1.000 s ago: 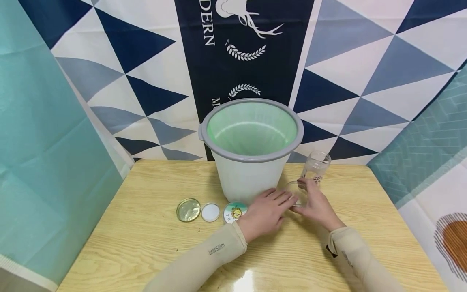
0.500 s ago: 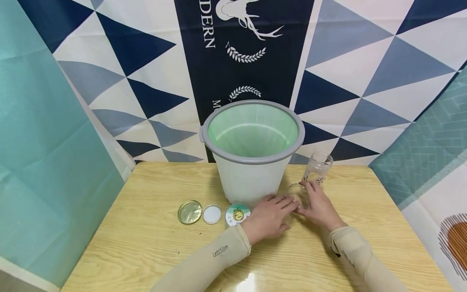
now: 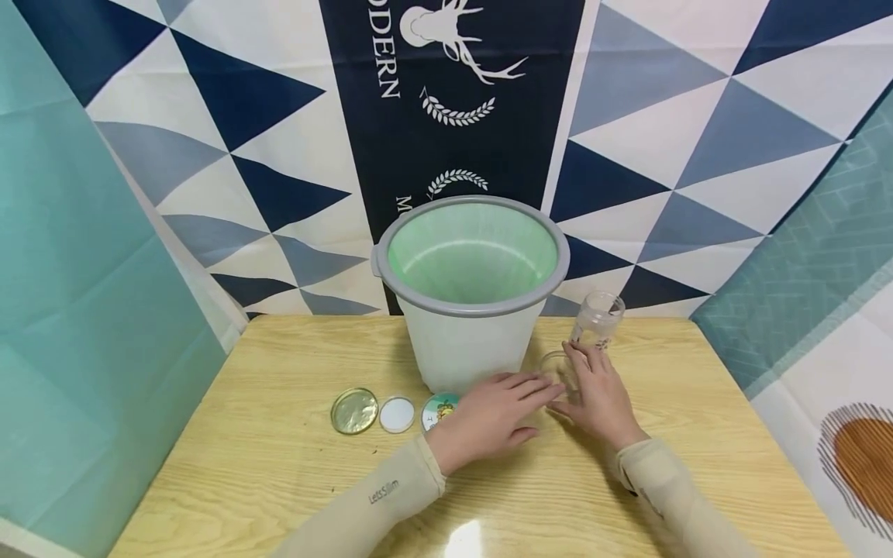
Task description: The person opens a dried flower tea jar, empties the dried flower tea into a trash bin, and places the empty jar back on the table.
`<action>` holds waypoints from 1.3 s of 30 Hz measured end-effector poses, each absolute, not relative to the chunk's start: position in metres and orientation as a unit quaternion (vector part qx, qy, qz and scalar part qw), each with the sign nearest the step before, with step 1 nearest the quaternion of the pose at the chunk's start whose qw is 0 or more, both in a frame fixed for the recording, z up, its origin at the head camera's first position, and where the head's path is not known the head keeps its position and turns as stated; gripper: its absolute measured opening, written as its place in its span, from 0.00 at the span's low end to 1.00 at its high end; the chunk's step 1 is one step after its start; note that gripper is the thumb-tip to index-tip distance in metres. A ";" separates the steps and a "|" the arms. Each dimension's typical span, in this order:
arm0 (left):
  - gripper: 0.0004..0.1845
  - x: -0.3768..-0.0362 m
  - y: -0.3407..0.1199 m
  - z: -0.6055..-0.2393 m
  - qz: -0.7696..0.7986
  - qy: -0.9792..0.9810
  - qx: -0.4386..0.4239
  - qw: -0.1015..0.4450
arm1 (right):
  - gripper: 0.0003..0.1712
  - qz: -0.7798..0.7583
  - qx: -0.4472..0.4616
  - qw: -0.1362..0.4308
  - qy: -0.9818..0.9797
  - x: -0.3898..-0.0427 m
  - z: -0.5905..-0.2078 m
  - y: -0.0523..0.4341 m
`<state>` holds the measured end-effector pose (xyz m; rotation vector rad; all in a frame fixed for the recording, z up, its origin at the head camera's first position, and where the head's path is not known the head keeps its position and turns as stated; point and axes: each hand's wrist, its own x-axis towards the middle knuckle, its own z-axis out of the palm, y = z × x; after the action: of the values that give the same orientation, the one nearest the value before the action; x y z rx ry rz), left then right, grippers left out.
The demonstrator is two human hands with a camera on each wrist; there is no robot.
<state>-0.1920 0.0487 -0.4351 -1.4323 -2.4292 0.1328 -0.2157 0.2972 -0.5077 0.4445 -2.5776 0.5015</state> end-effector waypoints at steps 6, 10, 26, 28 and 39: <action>0.33 -0.185 0.023 -0.426 0.016 -0.841 -0.509 0.181 | 0.57 0.221 0.191 0.237 -0.927 -0.203 -0.488 0.283; 0.29 -0.179 -0.005 -0.429 0.005 -0.848 -0.501 0.175 | 0.53 0.254 0.201 0.149 -0.934 -0.184 -0.482 0.263; 0.39 -0.184 -0.059 -0.463 -0.064 -0.891 -0.441 0.088 | 0.48 0.198 0.256 0.120 -0.938 -0.162 -0.474 0.206; 0.39 -0.185 -0.059 -0.464 -0.066 -0.895 -0.434 0.083 | 0.49 0.227 0.270 0.092 -0.931 -0.161 -0.478 0.199; 0.38 -0.182 -0.061 -0.458 -0.068 -0.887 -0.444 0.109 | 0.57 0.286 0.289 -0.002 -0.913 -0.165 -0.493 0.180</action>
<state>-0.1820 -0.0614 -0.4577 -1.3040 -2.6079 -0.2005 -0.1654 0.1797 -0.4934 0.9100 -2.8733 0.9011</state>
